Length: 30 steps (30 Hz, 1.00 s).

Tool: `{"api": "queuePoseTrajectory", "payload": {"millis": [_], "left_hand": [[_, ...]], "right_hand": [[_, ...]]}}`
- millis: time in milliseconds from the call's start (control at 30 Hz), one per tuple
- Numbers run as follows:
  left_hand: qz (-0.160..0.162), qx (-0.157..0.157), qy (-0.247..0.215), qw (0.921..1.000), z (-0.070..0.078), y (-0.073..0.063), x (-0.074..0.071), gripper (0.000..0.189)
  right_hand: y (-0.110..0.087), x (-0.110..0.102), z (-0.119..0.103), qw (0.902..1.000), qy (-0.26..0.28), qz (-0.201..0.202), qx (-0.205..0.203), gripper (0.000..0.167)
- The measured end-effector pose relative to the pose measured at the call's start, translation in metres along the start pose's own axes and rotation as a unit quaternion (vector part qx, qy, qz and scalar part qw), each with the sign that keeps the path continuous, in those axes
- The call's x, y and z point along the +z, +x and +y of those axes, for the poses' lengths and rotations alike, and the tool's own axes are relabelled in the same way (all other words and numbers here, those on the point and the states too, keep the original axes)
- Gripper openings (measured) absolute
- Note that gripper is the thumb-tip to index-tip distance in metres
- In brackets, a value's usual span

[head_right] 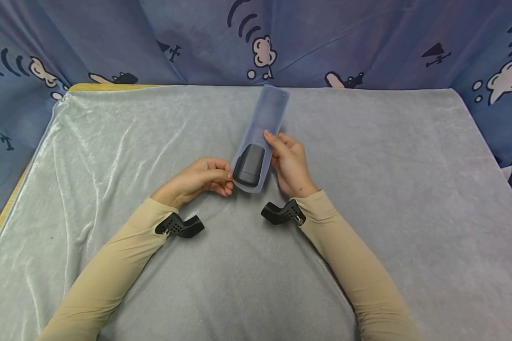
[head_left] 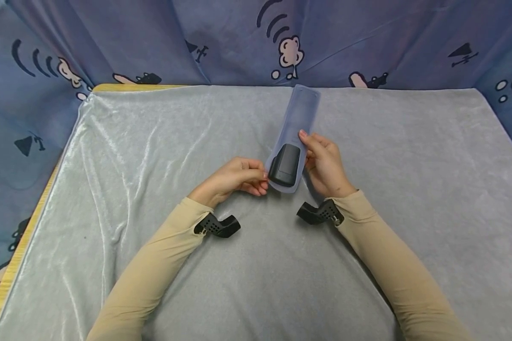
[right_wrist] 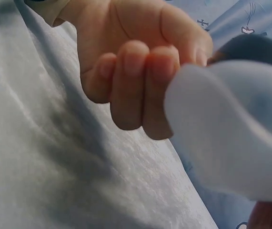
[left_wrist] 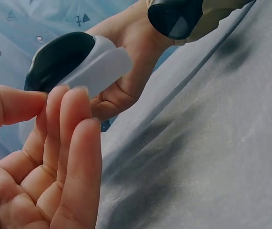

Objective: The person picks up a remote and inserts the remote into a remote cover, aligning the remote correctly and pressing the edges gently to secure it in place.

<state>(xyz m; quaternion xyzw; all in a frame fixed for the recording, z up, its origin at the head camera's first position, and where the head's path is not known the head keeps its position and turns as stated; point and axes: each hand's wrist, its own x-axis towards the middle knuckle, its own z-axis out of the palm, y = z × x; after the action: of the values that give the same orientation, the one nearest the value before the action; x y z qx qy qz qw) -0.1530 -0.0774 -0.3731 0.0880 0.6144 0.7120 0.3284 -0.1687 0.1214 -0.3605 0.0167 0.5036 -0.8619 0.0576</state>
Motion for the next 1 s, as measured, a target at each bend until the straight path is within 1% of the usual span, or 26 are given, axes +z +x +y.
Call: {"api": "queuePoseTrajectory", "payload": {"millis": [133,300,533,667,833,1000], "left_hand": [[-0.010,0.010,0.014,0.9998,0.0011,-0.0010,0.0010,0.013],[-0.023,0.032,0.024,0.9989,0.0012,-0.0012,0.0012,0.010],[-0.049,0.061,0.028,0.9965,-0.0007,-0.0005,0.0002,0.008],[-0.069,0.082,0.025,0.9939,-0.0019,-0.0006,-0.0025,0.011],[-0.094,0.103,0.026,0.9899,0.0002,-0.0032,-0.0040,0.012],[-0.111,0.116,0.024,0.9868,0.0032,-0.0061,-0.0047,0.013]], "right_hand": [[0.0022,-0.0021,-0.0012,1.0000,0.003,-0.001,0.007,0.025],[0.0043,-0.0043,-0.0026,0.9999,0.003,-0.006,0.015,0.028],[0.0062,-0.0057,-0.0047,0.9991,0.024,-0.009,0.034,0.025],[0.0069,-0.0069,-0.0066,0.9980,0.042,-0.020,0.043,0.022],[0.0071,-0.0082,-0.0075,0.9961,0.065,-0.031,0.050,0.016],[0.0069,-0.0073,-0.0073,0.9964,0.063,-0.034,0.044,0.016]]}}
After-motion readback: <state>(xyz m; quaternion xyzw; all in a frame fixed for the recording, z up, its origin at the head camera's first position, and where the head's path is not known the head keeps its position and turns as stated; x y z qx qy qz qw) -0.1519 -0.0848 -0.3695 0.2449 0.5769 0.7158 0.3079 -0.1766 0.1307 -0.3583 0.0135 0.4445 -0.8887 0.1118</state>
